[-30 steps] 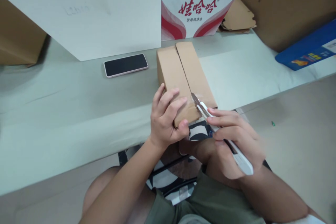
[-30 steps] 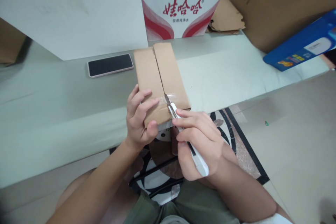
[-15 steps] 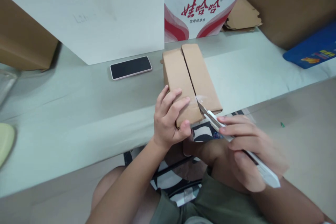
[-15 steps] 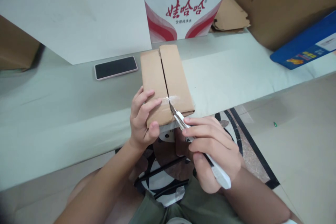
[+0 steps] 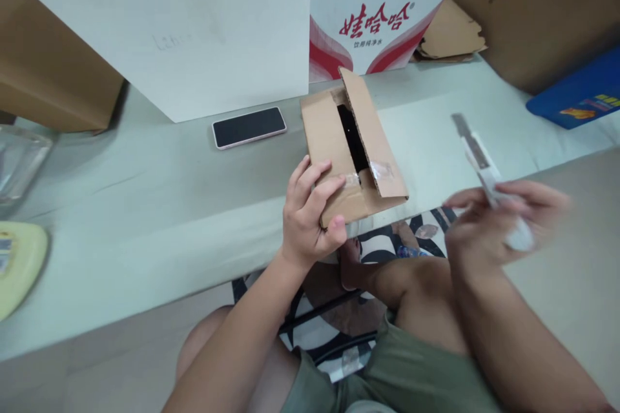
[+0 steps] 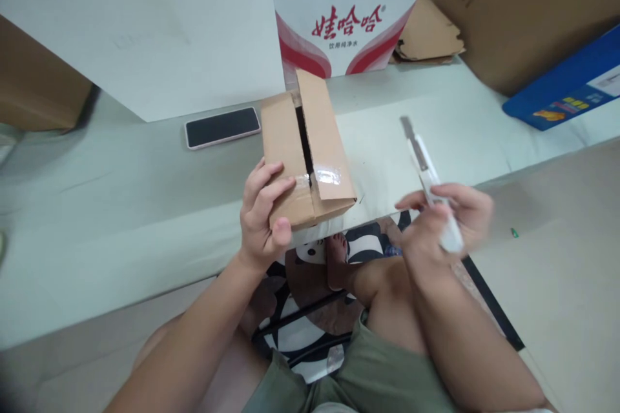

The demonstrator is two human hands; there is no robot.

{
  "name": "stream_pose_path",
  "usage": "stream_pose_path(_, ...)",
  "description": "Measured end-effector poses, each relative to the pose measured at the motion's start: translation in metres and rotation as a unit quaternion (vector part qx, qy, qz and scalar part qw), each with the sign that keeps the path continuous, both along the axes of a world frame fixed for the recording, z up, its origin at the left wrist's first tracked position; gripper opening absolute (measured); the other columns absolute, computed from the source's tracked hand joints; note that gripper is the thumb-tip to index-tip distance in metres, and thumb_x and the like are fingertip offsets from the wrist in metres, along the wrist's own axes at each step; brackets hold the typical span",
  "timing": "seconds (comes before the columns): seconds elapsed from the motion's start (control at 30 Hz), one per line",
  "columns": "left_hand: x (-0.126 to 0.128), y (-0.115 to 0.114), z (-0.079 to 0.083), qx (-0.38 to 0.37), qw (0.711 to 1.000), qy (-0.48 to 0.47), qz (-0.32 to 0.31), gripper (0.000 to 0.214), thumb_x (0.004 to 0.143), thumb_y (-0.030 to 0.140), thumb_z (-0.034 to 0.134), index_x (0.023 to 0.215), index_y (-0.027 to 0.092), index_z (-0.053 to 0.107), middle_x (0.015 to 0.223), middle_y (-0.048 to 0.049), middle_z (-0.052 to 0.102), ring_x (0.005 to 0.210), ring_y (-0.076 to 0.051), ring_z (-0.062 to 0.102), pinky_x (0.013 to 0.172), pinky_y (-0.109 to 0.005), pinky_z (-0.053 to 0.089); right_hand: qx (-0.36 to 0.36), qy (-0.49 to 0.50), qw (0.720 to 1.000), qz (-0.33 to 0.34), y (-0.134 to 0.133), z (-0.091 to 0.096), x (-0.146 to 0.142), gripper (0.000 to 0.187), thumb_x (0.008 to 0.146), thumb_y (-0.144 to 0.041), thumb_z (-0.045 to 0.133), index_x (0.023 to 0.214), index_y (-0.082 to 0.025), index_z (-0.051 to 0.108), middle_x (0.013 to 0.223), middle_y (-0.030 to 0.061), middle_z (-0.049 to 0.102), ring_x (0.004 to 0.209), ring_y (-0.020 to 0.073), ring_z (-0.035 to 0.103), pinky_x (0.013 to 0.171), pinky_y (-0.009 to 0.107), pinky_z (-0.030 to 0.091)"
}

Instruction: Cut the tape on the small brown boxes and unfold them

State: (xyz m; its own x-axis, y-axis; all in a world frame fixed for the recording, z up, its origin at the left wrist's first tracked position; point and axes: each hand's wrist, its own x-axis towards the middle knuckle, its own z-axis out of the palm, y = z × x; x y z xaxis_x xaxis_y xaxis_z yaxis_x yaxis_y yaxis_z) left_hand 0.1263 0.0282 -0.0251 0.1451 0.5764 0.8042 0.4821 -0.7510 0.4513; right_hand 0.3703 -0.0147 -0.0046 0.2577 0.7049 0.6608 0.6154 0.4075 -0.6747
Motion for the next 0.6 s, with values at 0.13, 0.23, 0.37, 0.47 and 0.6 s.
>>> stream_pose_path(0.13,-0.004,-0.003,0.003,-0.026,1.0,-0.01,-0.007,0.038,0.102,0.043,0.042,0.128,0.023,0.063,0.137,-0.0133,0.066,0.132,-0.029,0.063,0.12,-0.054,0.047,-0.129,-0.051,0.99,-0.04,0.028,-0.015,-0.008,0.032,0.089,-0.041,0.069,0.117,-0.026,0.063,0.091,0.003,0.073,0.076,0.0215,0.07,0.069,0.039,0.057)
stream_pose_path(0.23,-0.011,-0.009,0.008,-0.074,0.997,0.007,-0.005,0.04,0.103,0.043,0.041,0.13,0.022,0.062,0.143,-0.0149,0.063,0.137,-0.03,0.06,0.116,-0.051,0.051,-0.264,-0.104,0.959,-0.003,0.047,-0.027,-0.015,0.049,0.086,-0.047,0.063,0.127,-0.021,0.066,0.111,0.0125,0.077,0.102,0.0322,0.071,0.09,0.053,0.058)
stream_pose_path(0.37,-0.025,-0.019,0.011,-0.133,0.991,-0.011,0.004,0.046,0.101,0.054,0.046,0.133,0.022,0.058,0.148,-0.017,0.058,0.139,-0.032,0.059,0.111,-0.05,0.054,-0.327,-0.132,0.936,0.014,0.059,-0.043,-0.023,0.054,0.094,-0.056,0.046,0.124,-0.022,0.074,0.118,0.0169,0.074,0.119,0.0391,0.064,0.102,0.064,0.05)
stream_pose_path(0.47,-0.036,-0.024,0.009,-0.16,0.986,-0.048,0.023,0.051,0.095,0.06,0.057,0.131,0.024,0.056,0.147,-0.0167,0.058,0.139,-0.033,0.058,0.108,-0.05,0.055,-0.315,-0.124,0.941,-0.001,0.059,-0.047,-0.029,0.057,0.096,-0.062,0.04,0.109,-0.023,0.08,0.131,0.017,0.07,0.131,0.0408,0.059,0.112,0.068,0.043)
stream_pose_path(0.6,-0.053,-0.025,0.006,-0.247,0.961,-0.113,0.046,0.042,0.093,0.046,0.062,0.129,0.026,0.053,0.143,-0.0141,0.061,0.124,-0.028,0.067,0.098,-0.043,0.059,-0.271,-0.06,0.959,0.05,0.053,-0.043,-0.035,0.059,0.098,-0.064,0.034,0.095,-0.023,0.077,0.127,0.0143,0.073,0.128,0.0353,0.062,0.115,0.061,0.043)
